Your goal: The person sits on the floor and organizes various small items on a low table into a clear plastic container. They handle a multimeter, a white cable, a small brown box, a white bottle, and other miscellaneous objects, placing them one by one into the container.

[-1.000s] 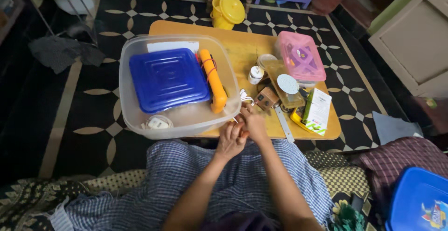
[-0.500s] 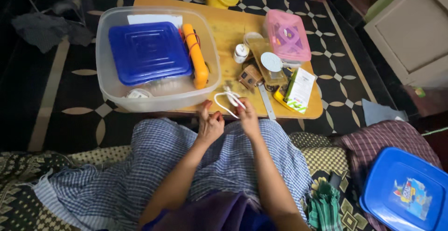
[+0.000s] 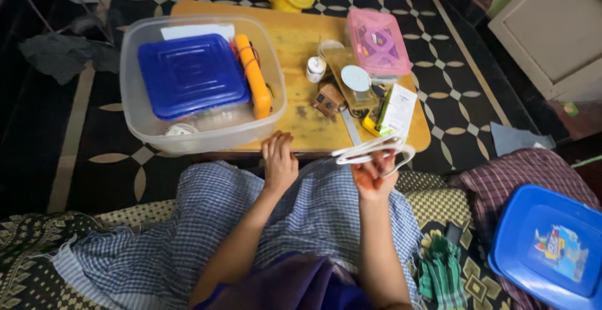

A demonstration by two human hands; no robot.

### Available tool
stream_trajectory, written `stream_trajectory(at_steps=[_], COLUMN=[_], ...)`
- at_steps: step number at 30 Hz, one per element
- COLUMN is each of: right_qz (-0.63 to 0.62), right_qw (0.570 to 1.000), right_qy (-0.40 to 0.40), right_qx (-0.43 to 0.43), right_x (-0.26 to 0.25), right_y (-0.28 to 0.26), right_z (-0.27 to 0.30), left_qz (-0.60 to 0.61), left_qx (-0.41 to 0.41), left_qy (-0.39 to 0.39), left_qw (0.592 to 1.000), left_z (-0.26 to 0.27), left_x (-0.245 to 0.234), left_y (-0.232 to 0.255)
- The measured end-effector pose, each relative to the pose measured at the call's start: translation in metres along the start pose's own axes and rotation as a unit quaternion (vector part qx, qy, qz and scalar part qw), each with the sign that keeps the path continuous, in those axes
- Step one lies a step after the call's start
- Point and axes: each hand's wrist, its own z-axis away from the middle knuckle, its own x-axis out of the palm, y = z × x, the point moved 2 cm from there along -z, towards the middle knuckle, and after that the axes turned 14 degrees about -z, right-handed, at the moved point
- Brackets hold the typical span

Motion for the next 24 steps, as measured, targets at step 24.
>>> stream_trajectory(at_steps=[24], right_qz=[0.069], right_qw=[0.991], right_qy=[0.076], right_qx=[0.087], right_x=[0.05], right_y=[0.046], right_z=[0.019], left_qz=[0.583], left_qx=[-0.177], left_qy=[-0.153], left_qw=[0.778], left_z=[-0.042], left_x=[-0.088], left_y=[0.091])
